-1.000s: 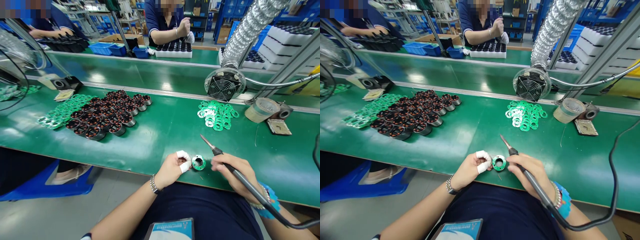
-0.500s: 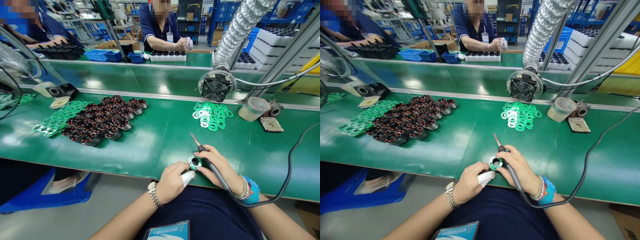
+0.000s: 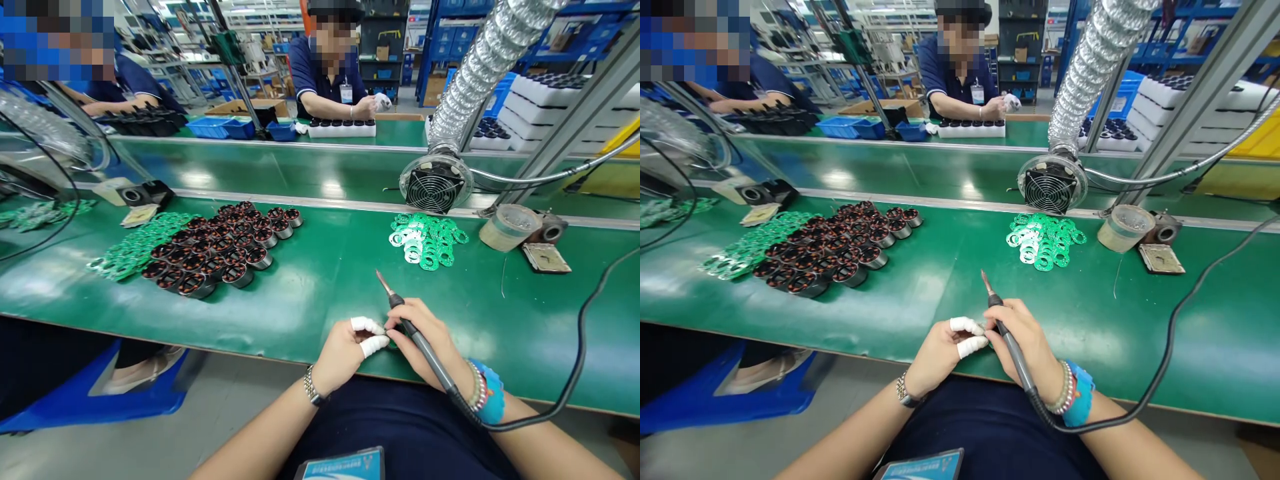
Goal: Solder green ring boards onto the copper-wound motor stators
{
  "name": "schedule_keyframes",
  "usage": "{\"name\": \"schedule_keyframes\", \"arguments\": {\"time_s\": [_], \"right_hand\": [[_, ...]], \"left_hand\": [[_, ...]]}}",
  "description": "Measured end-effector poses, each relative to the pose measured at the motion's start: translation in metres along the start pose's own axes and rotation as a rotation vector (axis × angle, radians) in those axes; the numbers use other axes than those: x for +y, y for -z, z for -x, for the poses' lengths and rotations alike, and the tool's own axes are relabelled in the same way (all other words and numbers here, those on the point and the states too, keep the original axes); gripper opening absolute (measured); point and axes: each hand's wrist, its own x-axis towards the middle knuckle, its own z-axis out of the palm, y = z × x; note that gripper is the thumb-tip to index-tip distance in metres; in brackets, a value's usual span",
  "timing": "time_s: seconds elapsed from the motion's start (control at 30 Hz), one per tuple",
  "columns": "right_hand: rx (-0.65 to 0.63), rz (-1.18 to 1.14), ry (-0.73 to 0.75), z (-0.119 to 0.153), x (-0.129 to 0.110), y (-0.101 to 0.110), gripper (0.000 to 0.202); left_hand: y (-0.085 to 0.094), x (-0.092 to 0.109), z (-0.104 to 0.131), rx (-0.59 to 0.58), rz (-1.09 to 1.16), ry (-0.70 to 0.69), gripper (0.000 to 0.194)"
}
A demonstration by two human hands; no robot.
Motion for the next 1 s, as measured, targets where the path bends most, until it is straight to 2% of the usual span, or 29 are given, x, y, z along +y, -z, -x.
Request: {"name": "schedule_keyframes", "arguments": {"time_s": [0.17,0.3,0.47,0.7,0.83,1.0], "right_hand": [[0.021,-0.020,-0.056,0.000,-0.001,-0.008,0.025],[0.043,0.058,-0.031,0.006,-0.004,-0.010,0.027],[0.121,0.061,-0.009,0.015,-0.010,0.008,0.022],[0.042,-0.005,0.026,0.038,-0.012,0.041,0.034],[0.024,-0.090,-0.034,0.045,-0.012,0.046,0.026],[0.003,-0.093,-0.060,0.041,-0.014,0.044,0.024]], "left_hand": [[0.000,0.001,0.002,-0.040,-0.060,-0.022,0.010],[-0.003,0.002,0.008,-0.058,-0.079,0.023,0.013],[-0.002,0.003,0.011,-0.085,-0.030,0.143,0.016],[-0.003,0.003,0.008,-0.083,-0.072,0.176,0.016],[-0.003,0.003,0.008,-0.080,-0.066,0.186,0.016],[-0.003,0.004,0.008,-0.064,-0.058,0.189,0.017]]}}
